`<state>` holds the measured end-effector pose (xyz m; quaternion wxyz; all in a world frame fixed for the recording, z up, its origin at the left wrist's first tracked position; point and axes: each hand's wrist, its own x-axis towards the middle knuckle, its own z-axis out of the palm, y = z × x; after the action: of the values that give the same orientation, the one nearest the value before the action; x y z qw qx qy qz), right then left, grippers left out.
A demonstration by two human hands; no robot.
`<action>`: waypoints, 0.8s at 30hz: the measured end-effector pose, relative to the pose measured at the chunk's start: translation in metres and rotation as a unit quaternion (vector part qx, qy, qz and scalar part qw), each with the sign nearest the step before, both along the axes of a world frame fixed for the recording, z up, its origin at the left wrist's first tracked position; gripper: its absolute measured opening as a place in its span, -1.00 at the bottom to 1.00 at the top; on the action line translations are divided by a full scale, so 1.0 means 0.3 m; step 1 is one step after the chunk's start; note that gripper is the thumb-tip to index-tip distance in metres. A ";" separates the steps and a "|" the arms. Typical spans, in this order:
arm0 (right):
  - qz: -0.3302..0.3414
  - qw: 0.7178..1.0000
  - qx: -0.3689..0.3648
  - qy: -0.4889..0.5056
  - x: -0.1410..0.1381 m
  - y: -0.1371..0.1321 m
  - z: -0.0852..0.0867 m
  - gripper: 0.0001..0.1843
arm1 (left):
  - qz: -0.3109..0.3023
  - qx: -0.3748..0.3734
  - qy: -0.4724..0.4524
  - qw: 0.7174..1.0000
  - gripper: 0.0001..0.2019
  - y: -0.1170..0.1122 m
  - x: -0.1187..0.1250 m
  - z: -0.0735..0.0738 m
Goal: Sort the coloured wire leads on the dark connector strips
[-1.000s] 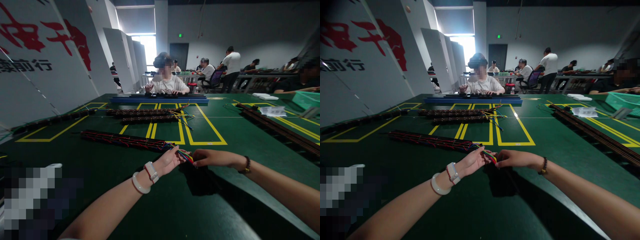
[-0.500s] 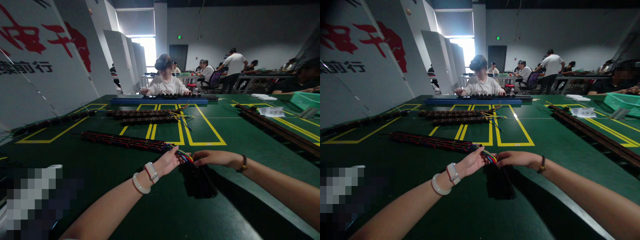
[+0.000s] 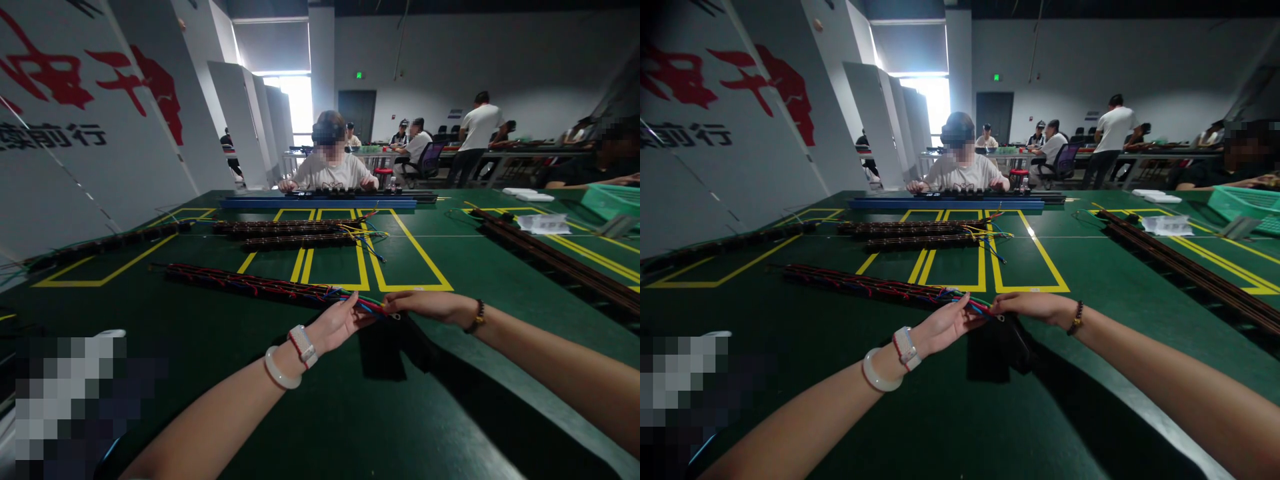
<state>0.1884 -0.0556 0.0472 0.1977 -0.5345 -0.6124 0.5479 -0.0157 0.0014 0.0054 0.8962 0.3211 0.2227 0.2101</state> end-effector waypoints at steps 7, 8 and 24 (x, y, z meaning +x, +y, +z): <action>-0.064 0.976 -0.137 0.158 0.017 0.012 -0.024 -0.71 | 0.009 -0.007 0.018 1.000 -0.75 0.010 0.007 -0.023; -0.075 0.967 -0.158 0.184 0.021 0.010 -0.029 -0.71 | 0.008 -0.007 0.014 1.000 -0.75 0.010 0.009 -0.025; -0.092 0.960 -0.177 0.195 0.024 0.024 -0.030 -0.83 | 0.026 -0.060 0.022 0.998 -0.75 0.010 0.009 -0.013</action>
<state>0.1955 -0.0485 0.0383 0.2649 -0.4975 -0.4036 0.7207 -0.0130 0.0044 0.0015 0.9030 0.2650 0.2629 0.2126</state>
